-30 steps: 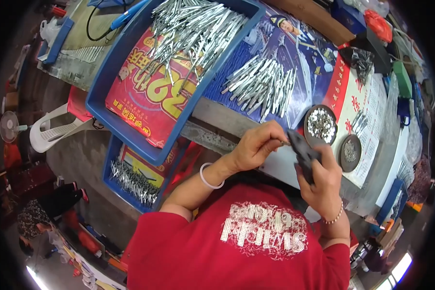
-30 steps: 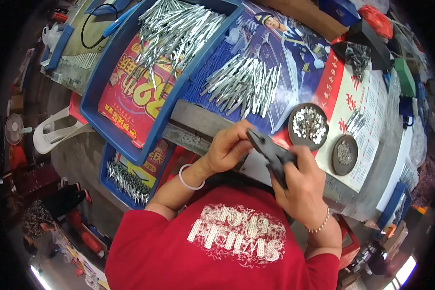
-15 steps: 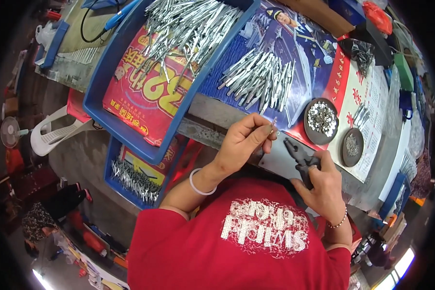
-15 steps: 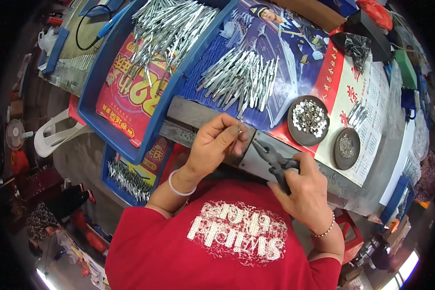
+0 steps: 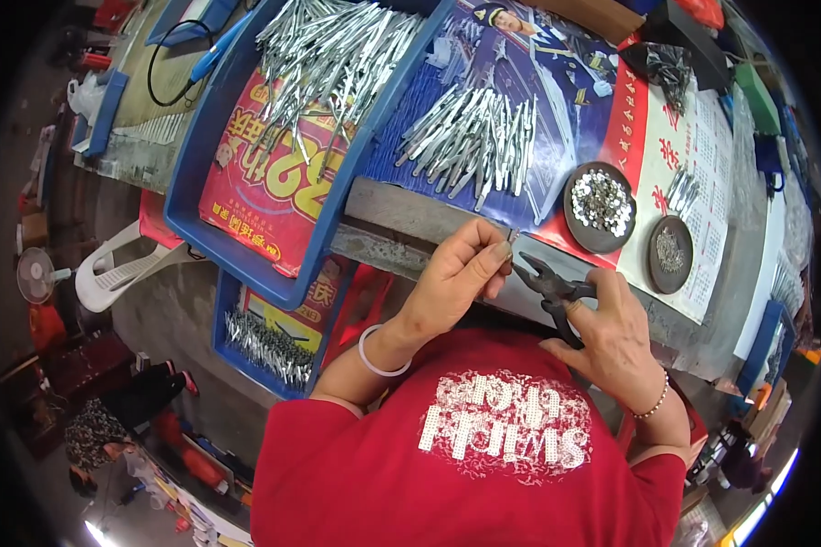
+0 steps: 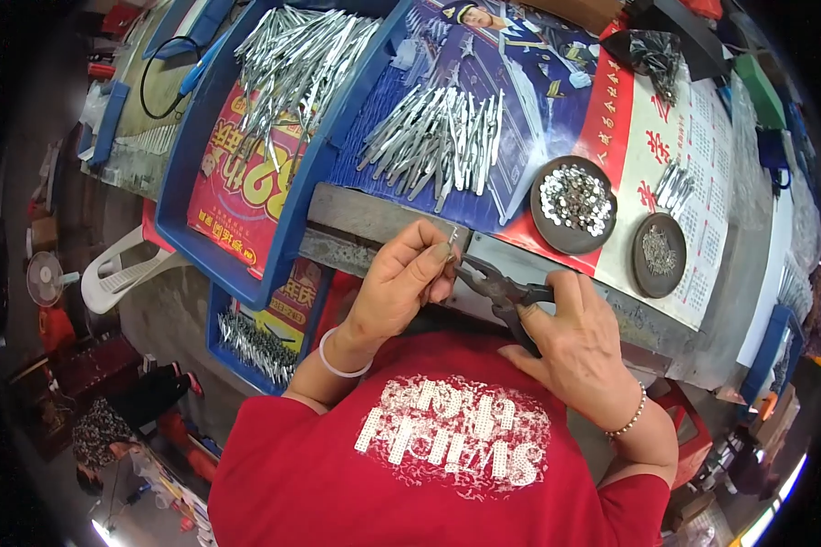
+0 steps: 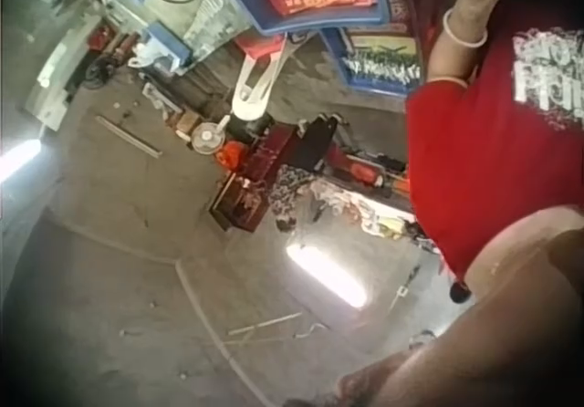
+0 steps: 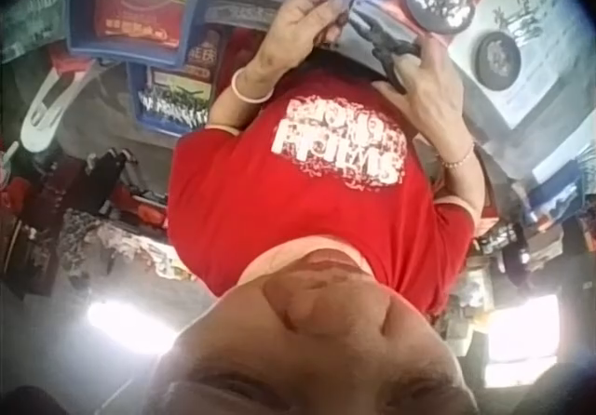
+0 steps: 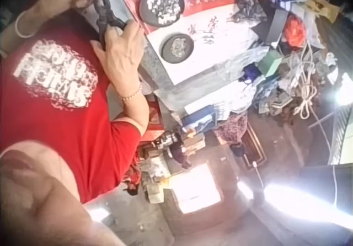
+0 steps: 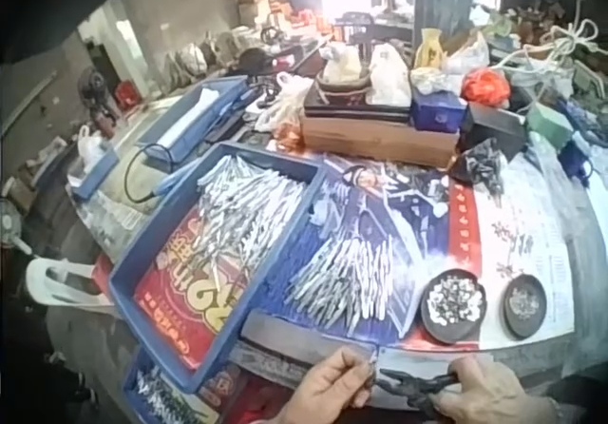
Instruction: Using pliers to process or assemble small metal wire components at a workshop table.
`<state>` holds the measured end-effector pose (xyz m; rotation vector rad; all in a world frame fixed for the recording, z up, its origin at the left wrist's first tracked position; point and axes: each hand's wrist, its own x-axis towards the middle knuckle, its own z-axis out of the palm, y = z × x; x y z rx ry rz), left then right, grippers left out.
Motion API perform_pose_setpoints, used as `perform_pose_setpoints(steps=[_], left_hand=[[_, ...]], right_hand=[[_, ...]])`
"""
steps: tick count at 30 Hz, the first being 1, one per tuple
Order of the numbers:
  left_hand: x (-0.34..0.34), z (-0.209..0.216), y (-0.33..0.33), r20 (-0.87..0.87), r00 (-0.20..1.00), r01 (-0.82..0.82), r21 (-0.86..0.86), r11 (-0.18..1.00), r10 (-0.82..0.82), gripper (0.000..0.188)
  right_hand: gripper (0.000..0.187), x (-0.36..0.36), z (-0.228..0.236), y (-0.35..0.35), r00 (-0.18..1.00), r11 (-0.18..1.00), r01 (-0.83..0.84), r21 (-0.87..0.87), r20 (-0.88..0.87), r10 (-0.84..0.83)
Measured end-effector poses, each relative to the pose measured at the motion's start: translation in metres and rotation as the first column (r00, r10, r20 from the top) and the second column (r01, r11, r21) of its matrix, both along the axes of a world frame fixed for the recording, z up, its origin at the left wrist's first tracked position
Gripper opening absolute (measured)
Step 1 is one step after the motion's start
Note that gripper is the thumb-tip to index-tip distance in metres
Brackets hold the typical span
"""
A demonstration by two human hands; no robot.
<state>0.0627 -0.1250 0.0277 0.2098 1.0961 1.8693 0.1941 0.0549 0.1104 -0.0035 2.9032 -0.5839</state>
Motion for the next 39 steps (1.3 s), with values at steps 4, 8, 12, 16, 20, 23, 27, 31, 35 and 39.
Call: perform_pose_setpoints(steps=[4, 8, 12, 16, 20, 23, 27, 31, 35, 39], left_hand=[[0.002, 0.003, 0.003, -0.064, 0.998, 0.023, -0.015, 1.000, -0.024, 0.014], [0.004, 0.003, 0.003, -0.071, 0.997, 0.022, 0.000, 1.000, -0.022, 0.014], [0.005, 0.005, 0.003, -0.131, 0.990, 0.047, -0.033, 0.998, -0.051, 0.014], [0.005, 0.006, 0.003, -0.169, 0.982, 0.070, -0.059, 0.996, -0.080, 0.013], [0.010, -0.001, 0.002, -0.222, 0.973, 0.043, -0.101, 0.994, -0.065, 0.017], [0.013, -0.002, 0.001, -0.252, 0.967, 0.014, -0.117, 0.993, -0.043, 0.017], [0.012, -0.005, -0.001, -0.244, 0.970, -0.011, -0.109, 0.994, -0.016, 0.015], [0.010, -0.004, -0.002, -0.113, 0.994, -0.017, -0.103, 0.995, 0.005, 0.018], [0.012, -0.003, -0.002, -0.114, 0.993, 0.025, -0.101, 0.995, -0.036, 0.019], [0.012, -0.002, -0.003, -0.129, 0.989, 0.057, -0.111, 0.992, -0.071, 0.014]], right_hand=[[0.048, 0.004, 0.004, 0.002, 1.000, 1.000, -0.005, -0.005, 0.002, 0.005], [0.041, 0.004, 0.005, 0.001, 1.000, 1.000, 0.006, -0.001, -0.026, -0.006], [0.038, 0.005, 0.006, 0.001, 1.000, 1.000, -0.010, 0.024, -0.018, 0.010], [0.032, 0.009, 0.004, -0.001, 1.000, 0.997, 0.001, 0.083, -0.003, 0.000], [0.032, 0.009, 0.005, -0.001, 0.996, 0.998, -0.012, 0.062, 0.089, 0.007], [0.050, 0.003, 0.006, 0.015, 0.904, 0.778, 0.194, -0.598, 0.417, 0.096], [0.055, 0.008, 0.010, 0.014, 0.921, 0.862, 0.126, -0.491, 0.381, 0.082], [0.047, 0.013, 0.005, -0.002, 0.967, 0.987, 0.021, -0.158, 0.254, 0.020], [0.040, 0.016, 0.001, -0.005, 0.992, 0.997, 0.023, -0.076, 0.123, -0.014], [0.037, 0.013, -0.001, -0.007, 0.998, 0.999, 0.005, -0.039, 0.067, -0.002]])
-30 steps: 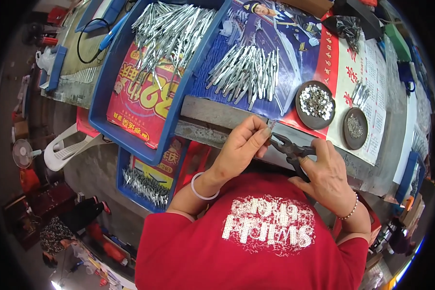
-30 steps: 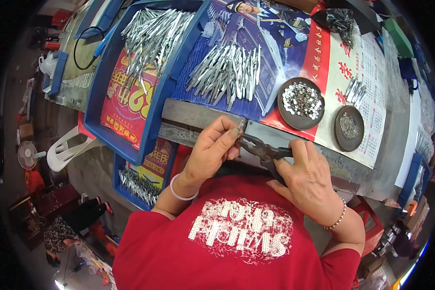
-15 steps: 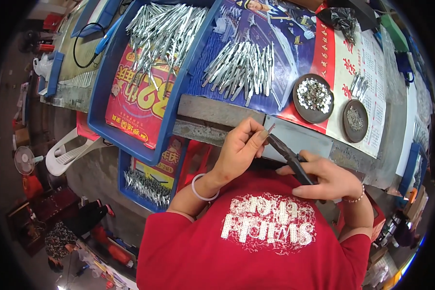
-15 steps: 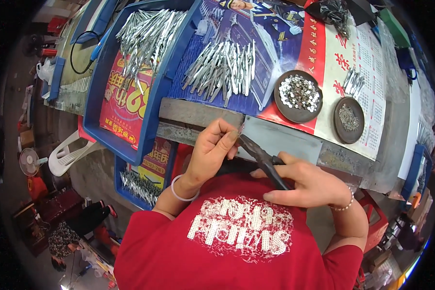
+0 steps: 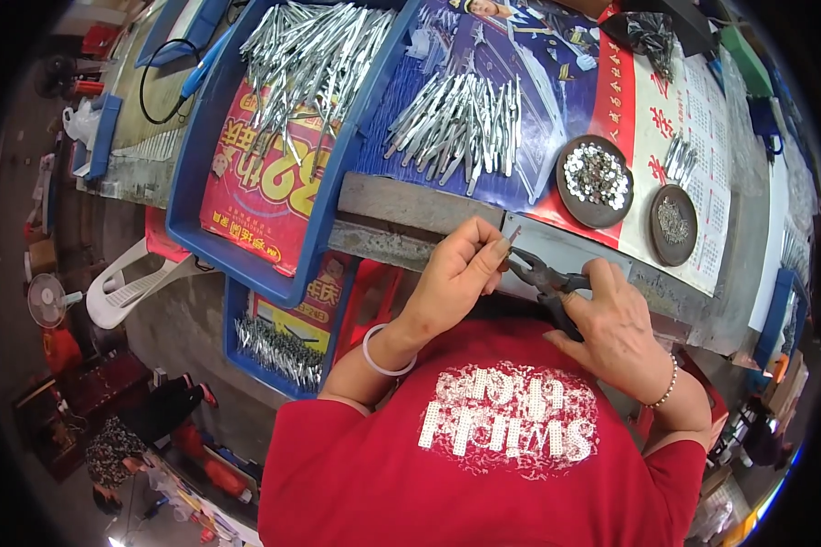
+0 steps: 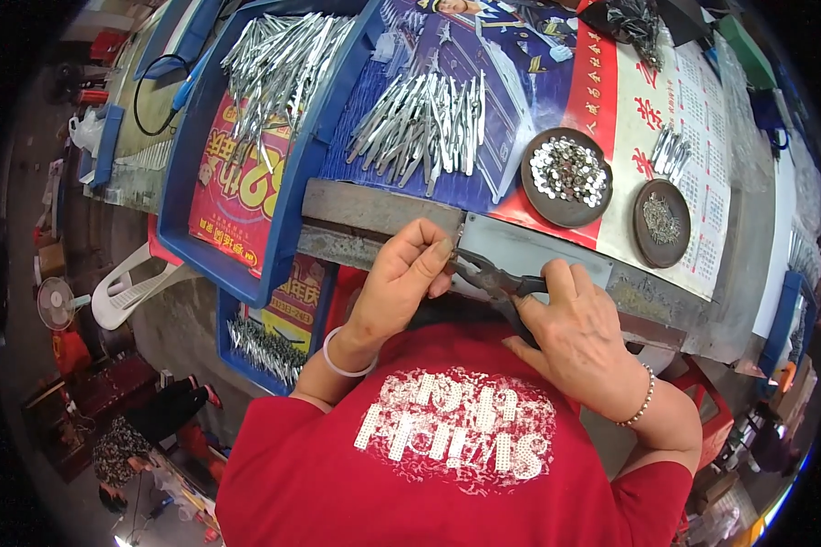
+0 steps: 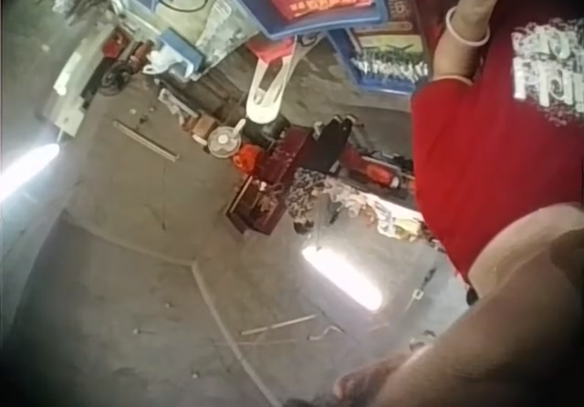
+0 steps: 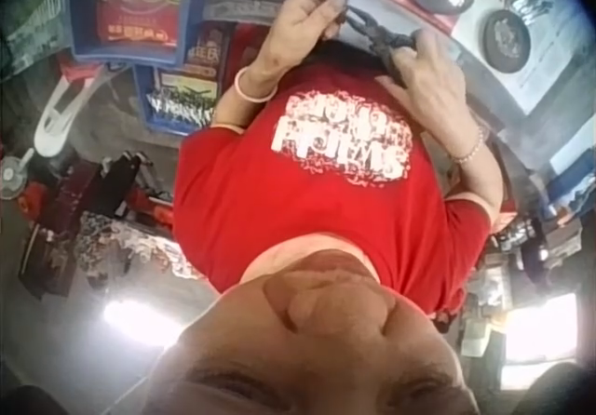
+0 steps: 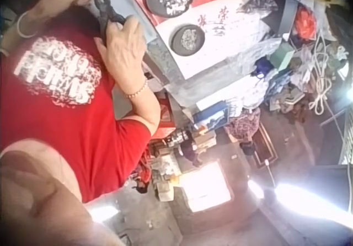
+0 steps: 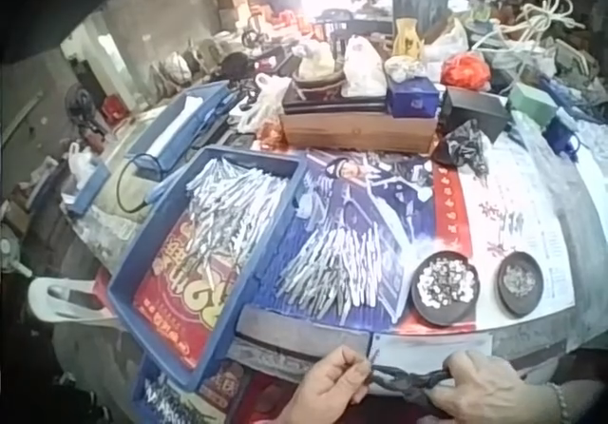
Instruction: Using pliers to process or assemble small metal wire components at a workshop table.
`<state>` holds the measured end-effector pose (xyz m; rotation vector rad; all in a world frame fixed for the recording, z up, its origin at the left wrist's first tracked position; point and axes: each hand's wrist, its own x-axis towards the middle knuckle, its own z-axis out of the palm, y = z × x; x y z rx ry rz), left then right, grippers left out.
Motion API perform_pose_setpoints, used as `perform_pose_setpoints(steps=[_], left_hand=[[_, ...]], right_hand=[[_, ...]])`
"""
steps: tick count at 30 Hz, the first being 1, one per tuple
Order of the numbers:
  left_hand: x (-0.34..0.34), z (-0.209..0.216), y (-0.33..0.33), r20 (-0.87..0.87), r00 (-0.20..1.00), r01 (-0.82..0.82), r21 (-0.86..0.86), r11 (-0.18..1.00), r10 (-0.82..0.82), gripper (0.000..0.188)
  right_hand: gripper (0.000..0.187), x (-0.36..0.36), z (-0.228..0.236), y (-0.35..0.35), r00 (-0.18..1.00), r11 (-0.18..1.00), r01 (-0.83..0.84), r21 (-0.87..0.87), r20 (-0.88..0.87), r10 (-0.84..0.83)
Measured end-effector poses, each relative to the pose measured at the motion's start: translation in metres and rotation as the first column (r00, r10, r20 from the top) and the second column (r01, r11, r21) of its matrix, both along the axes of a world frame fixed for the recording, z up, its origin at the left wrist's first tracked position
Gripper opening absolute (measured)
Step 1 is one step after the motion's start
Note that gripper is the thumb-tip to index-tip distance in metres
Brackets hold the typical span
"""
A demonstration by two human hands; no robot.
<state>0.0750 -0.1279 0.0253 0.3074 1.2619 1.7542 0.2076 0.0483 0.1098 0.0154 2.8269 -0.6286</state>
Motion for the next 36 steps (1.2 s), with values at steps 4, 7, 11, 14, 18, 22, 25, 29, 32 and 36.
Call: perform_pose_setpoints(steps=[4, 7, 11, 14, 18, 22, 25, 29, 32, 36], left_hand=[[0.000, -0.001, 0.000, -0.042, 0.999, 0.022, -0.003, 1.000, -0.022, 0.014], [0.002, -0.003, 0.000, -0.075, 0.997, 0.016, -0.034, 0.999, -0.018, 0.014], [0.003, -0.004, -0.003, -0.185, 0.982, -0.038, -0.040, 0.998, 0.030, 0.017], [0.003, -0.003, -0.003, -0.165, 0.986, -0.041, -0.044, 0.998, 0.034, 0.014], [0.003, -0.005, -0.004, -0.019, 0.999, -0.041, -0.028, 0.999, 0.041, 0.015], [0.003, -0.006, -0.001, 0.003, 1.000, 0.012, -0.043, 0.999, -0.012, 0.015], [0.004, -0.002, -0.007, -0.044, 0.999, 0.011, -0.045, 0.999, -0.013, 0.015], [0.003, -0.003, -0.003, -0.061, 0.998, 0.021, -0.047, 0.999, -0.024, 0.014], [0.003, -0.007, 0.001, -0.067, 0.998, 0.017, -0.032, 0.999, -0.019, 0.014], [0.003, -0.008, -0.002, -0.156, 0.988, -0.019, -0.057, 0.998, 0.010, 0.013]], right_hand=[[0.035, 0.002, -0.003, -0.003, 1.000, 0.997, 0.004, 0.080, -0.031, -0.002], [0.034, 0.001, -0.002, 0.001, 1.000, 0.999, 0.012, 0.041, 0.020, -0.013], [0.035, -0.008, -0.002, 0.016, 0.917, 0.780, 0.223, -0.584, 0.397, 0.035], [0.037, -0.002, 0.000, 0.011, 0.954, 0.884, 0.130, -0.450, 0.300, 0.013], [0.037, 0.003, -0.005, 0.000, 0.994, 0.997, 0.015, -0.080, 0.109, -0.006], [0.033, 0.004, -0.008, -0.001, 0.998, 1.000, 0.016, -0.010, 0.060, -0.016], [0.030, 0.005, -0.010, -0.006, 1.000, 1.000, 0.005, 0.020, -0.001, -0.005], [0.027, 0.005, -0.009, -0.007, 0.999, 0.997, 0.016, 0.078, 0.027, -0.018], [0.026, 0.004, -0.005, -0.005, 0.998, 0.997, 0.032, 0.065, 0.049, -0.035], [0.036, -0.011, 0.004, 0.007, 0.937, 0.924, 0.155, -0.349, 0.348, -0.026]])
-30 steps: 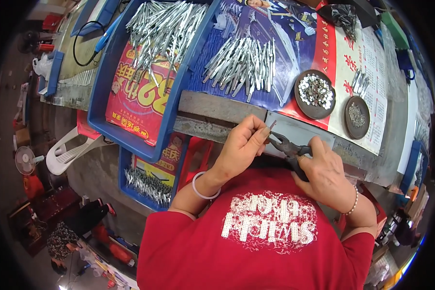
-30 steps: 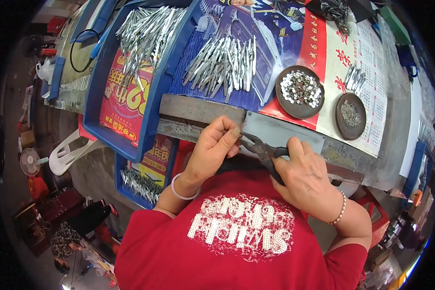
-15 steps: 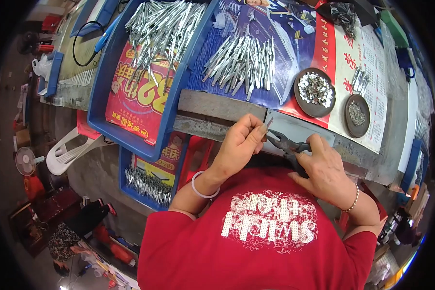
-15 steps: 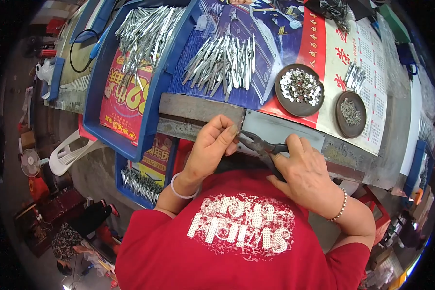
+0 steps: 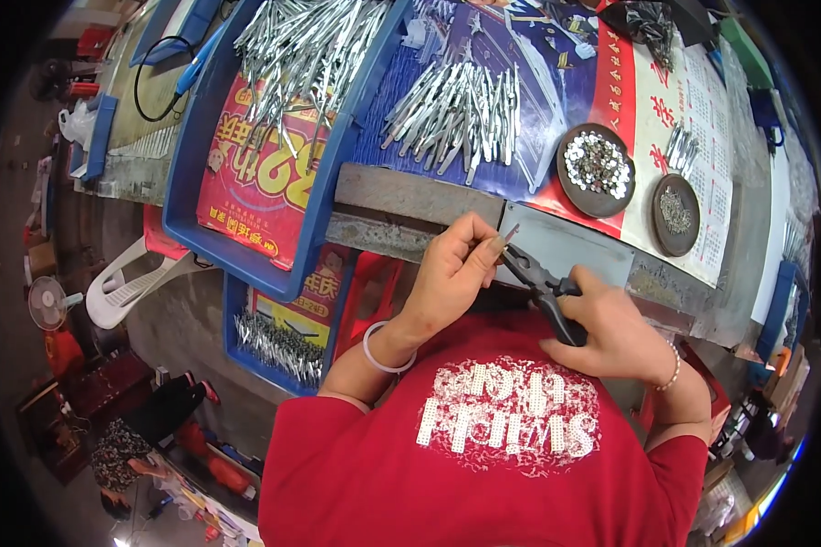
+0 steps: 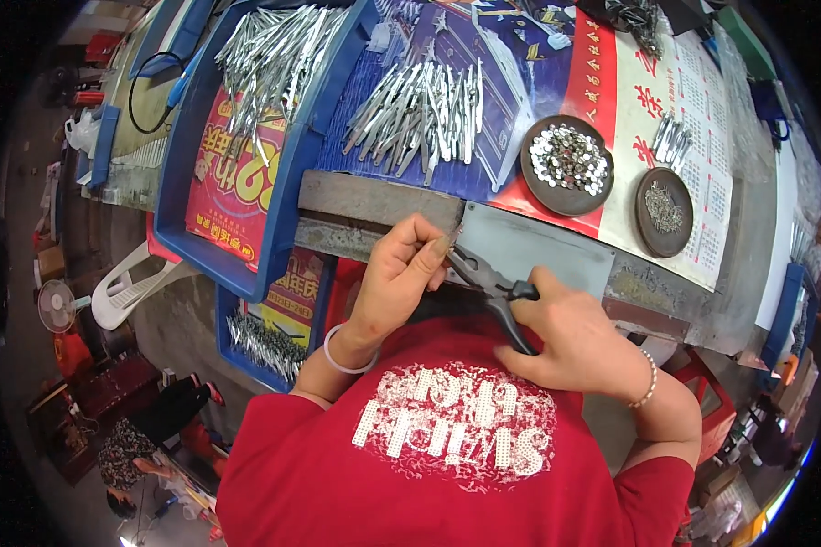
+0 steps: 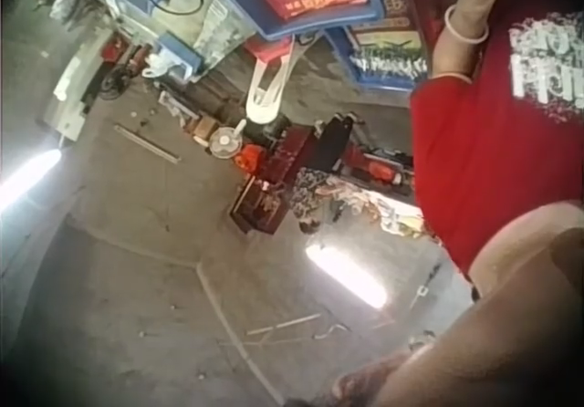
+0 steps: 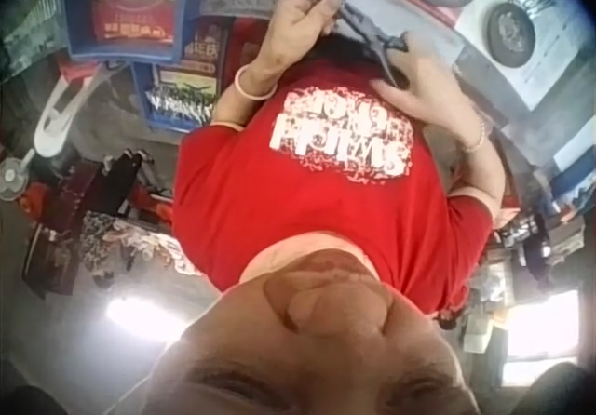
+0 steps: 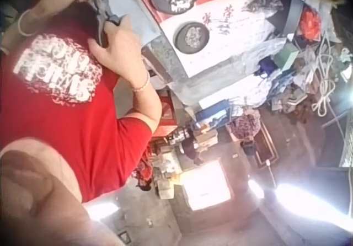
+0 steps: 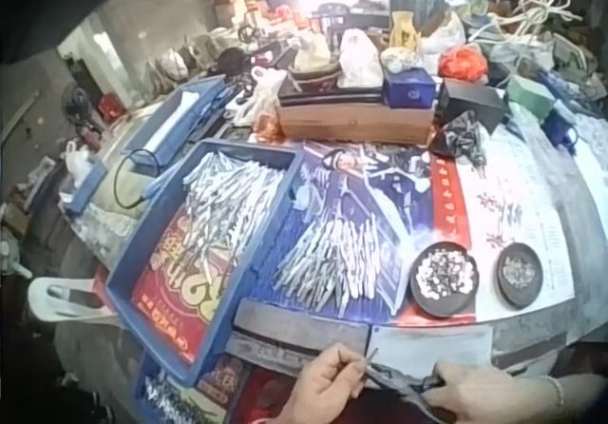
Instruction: Using pliers to process or assemble small metal wire components at a workshop table.
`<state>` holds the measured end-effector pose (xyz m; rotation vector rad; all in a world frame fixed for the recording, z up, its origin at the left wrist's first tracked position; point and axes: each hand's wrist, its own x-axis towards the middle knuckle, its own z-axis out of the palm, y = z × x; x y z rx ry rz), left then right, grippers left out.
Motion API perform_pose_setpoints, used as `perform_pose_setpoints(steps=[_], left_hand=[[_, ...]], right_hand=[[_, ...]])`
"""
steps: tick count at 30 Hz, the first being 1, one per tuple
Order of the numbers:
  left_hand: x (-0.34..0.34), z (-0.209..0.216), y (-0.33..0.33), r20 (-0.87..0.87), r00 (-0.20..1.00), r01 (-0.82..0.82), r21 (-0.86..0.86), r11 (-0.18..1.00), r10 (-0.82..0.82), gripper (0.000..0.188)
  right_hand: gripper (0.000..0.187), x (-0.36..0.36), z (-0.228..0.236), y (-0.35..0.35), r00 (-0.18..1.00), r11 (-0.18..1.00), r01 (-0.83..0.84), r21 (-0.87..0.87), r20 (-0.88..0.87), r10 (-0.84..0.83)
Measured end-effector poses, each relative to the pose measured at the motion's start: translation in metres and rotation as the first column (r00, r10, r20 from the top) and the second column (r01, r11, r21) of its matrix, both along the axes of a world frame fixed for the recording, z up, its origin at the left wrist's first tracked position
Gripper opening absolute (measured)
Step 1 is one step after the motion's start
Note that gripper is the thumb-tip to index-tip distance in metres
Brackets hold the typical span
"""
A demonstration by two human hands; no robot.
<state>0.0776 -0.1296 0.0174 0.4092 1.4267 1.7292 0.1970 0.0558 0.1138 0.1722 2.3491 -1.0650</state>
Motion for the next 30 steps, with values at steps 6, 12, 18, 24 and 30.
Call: perform_pose_setpoints(steps=[6, 12, 18, 24, 30], left_hand=[[0.017, 0.005, -0.032, 0.007, 0.985, -0.172, 0.042, 0.984, 0.172, 0.007], [0.021, -0.026, -0.157, -0.552, 0.774, -0.480, -0.193, 0.856, 0.310, 0.004], [0.009, -0.080, -0.373, -0.922, 0.322, -0.943, -0.292, 0.162, 0.215, 0.009], [-0.022, -0.123, -0.476, -0.962, 0.256, -0.966, -0.259, 0.016, -0.093, 0.008], [-0.020, -0.119, -0.461, -0.957, 0.189, -0.981, -0.194, 0.004, -0.218, 0.009]], right_hand=[[0.053, -0.005, -0.010, -0.006, 0.986, 0.800, 0.122, -0.587, 0.164, -0.031], [0.019, 0.019, -0.010, -0.016, 0.983, 0.961, 0.136, -0.241, -0.091, -0.162], [0.014, -0.005, -0.017, -0.025, 0.986, 0.960, 0.137, -0.244, -0.060, -0.156], [0.020, -0.017, -0.013, -0.046, 0.983, 0.944, 0.126, -0.304, -0.089, -0.160], [0.030, 0.003, -0.013, -0.035, 0.962, 0.925, 0.221, -0.308, -0.085, -0.258]])
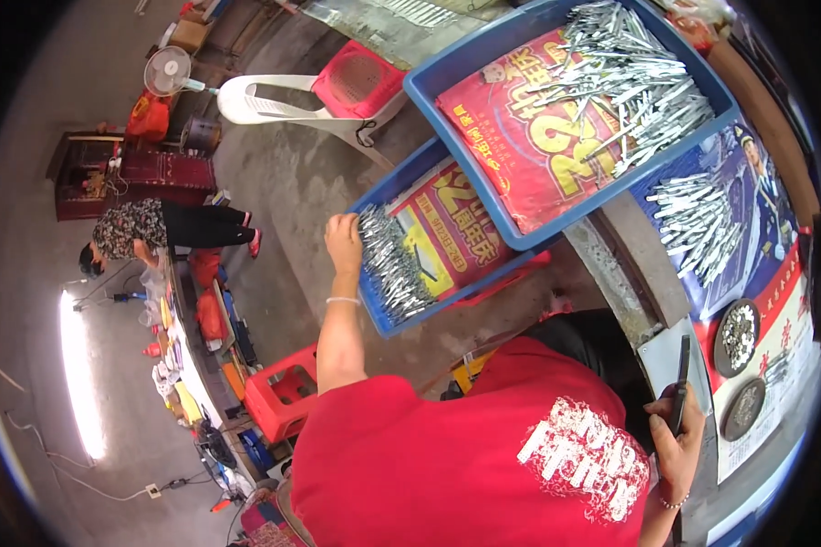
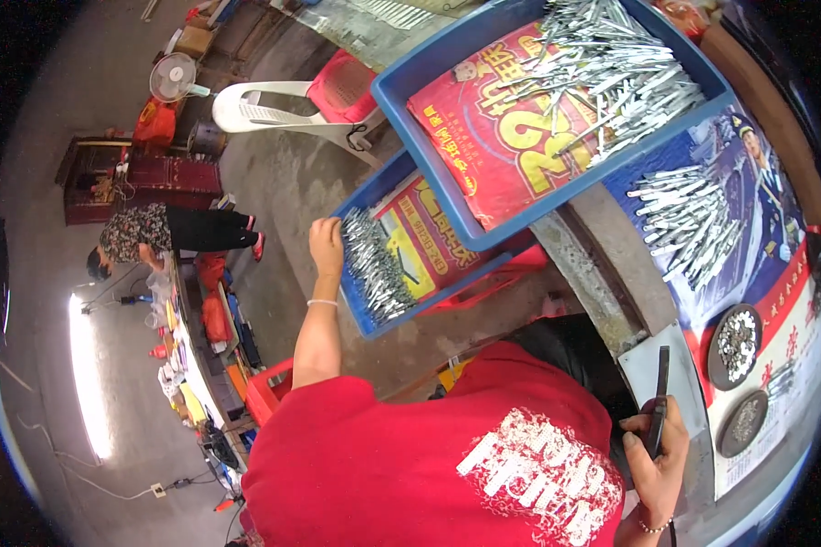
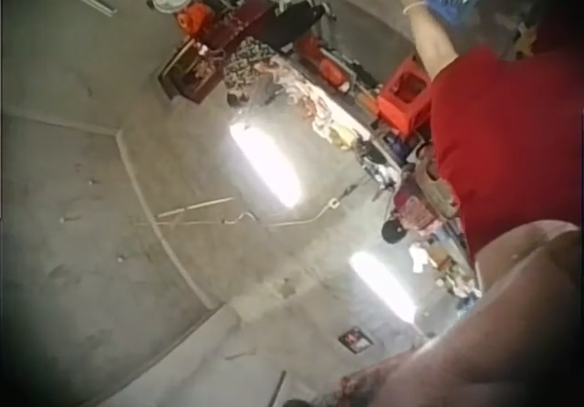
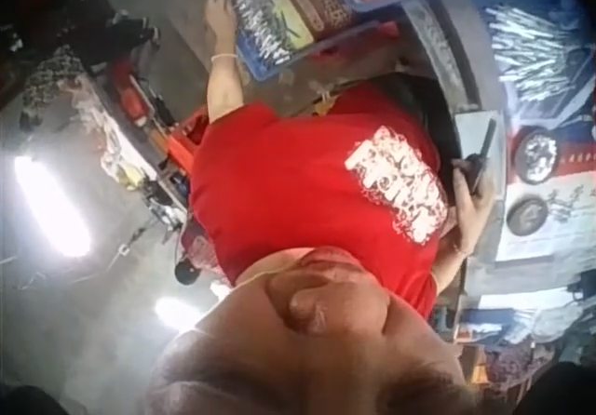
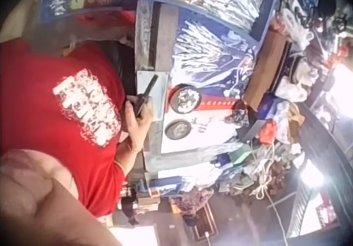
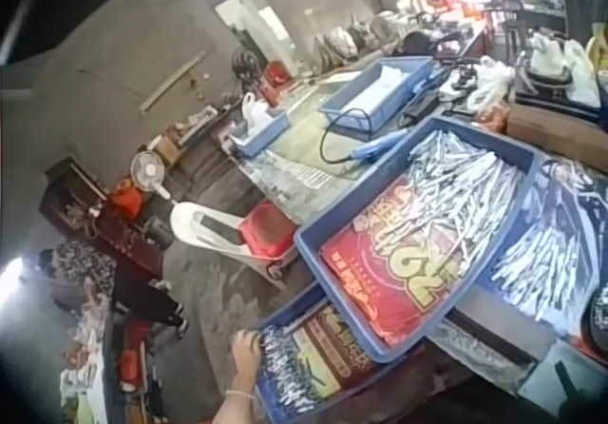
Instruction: Using pliers to process or assemble small metal wire components at a workshop table.
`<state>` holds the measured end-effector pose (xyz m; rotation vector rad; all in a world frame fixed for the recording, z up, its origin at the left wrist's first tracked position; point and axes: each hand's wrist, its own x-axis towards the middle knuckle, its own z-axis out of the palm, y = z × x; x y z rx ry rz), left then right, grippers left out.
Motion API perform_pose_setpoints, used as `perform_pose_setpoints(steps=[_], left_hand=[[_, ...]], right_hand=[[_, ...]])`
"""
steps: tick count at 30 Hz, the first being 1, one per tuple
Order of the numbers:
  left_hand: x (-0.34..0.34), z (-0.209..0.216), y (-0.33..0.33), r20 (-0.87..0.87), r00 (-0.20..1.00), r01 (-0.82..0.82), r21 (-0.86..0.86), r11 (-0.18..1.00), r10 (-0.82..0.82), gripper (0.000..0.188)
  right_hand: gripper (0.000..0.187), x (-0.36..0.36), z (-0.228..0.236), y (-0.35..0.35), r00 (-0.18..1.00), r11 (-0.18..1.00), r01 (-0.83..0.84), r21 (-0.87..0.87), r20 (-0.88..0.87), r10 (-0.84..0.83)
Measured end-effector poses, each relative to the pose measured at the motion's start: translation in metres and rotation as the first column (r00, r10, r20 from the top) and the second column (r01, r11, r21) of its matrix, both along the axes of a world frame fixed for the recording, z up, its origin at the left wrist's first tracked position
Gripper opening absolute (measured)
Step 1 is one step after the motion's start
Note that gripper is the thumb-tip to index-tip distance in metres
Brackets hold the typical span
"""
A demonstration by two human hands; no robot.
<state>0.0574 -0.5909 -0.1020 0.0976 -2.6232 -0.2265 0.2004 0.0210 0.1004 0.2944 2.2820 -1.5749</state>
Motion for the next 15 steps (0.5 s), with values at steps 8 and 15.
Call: perform_pose_setpoints(steps=[8, 15], left_hand=[[0.042, 0.092, 0.212, 0.114, 0.841, 0.428, 0.460, 0.778, -0.529, 0.009], [0.012, 0.157, 0.415, -0.158, 0.374, 0.738, 0.648, 0.190, -0.914, 0.019]], right_hand=[[0.024, 0.001, -0.018, 0.007, 0.997, 0.996, 0.000, -0.094, -0.076, -0.007], [0.020, 0.027, -0.020, 0.019, 0.976, 0.975, 0.135, -0.174, -0.147, -0.161]])
